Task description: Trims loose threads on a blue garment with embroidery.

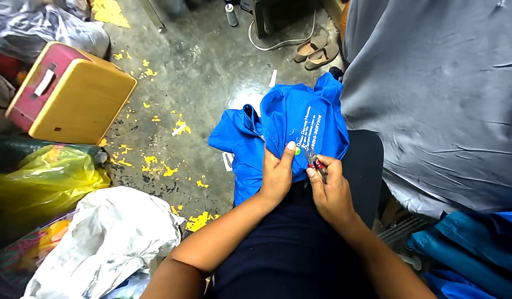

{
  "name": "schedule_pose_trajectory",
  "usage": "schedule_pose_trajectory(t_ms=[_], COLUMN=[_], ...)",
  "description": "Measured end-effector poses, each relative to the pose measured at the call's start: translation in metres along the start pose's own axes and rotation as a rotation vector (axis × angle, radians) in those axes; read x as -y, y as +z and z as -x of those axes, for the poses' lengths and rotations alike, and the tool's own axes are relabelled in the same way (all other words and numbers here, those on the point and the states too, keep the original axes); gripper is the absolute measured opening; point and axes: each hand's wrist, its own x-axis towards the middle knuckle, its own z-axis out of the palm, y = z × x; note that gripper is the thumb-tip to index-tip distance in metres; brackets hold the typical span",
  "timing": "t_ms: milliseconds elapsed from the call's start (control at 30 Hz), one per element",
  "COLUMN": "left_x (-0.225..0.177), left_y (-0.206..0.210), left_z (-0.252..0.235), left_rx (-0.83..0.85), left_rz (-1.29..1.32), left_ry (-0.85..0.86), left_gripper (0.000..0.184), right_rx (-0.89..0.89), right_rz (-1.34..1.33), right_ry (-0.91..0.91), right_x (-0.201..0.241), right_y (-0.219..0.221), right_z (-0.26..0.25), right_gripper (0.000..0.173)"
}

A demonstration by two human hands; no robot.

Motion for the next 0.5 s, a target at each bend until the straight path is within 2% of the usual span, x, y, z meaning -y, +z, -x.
schedule_pose_trajectory(t_ms=[167,500], left_x=[-0.0009,-0.0013], left_y=[-0.0005,-0.0001], left_z=[0.0006,0.0007], left_rx=[-0.009,-0.011], left_rz=[0.012,0.012], left_ry=[-0.016,-0.018], left_gripper=[0.027,0.025], right_rx=[-0.017,0.007], right_rz=[-0.064,-0.015], right_ry=[0.052,0.005], right_x=[-0.0044,-0.0011], right_y=[-0.0018,-0.0012], right_z=[-0.0014,0.0006], right_gripper=[0.035,0.035])
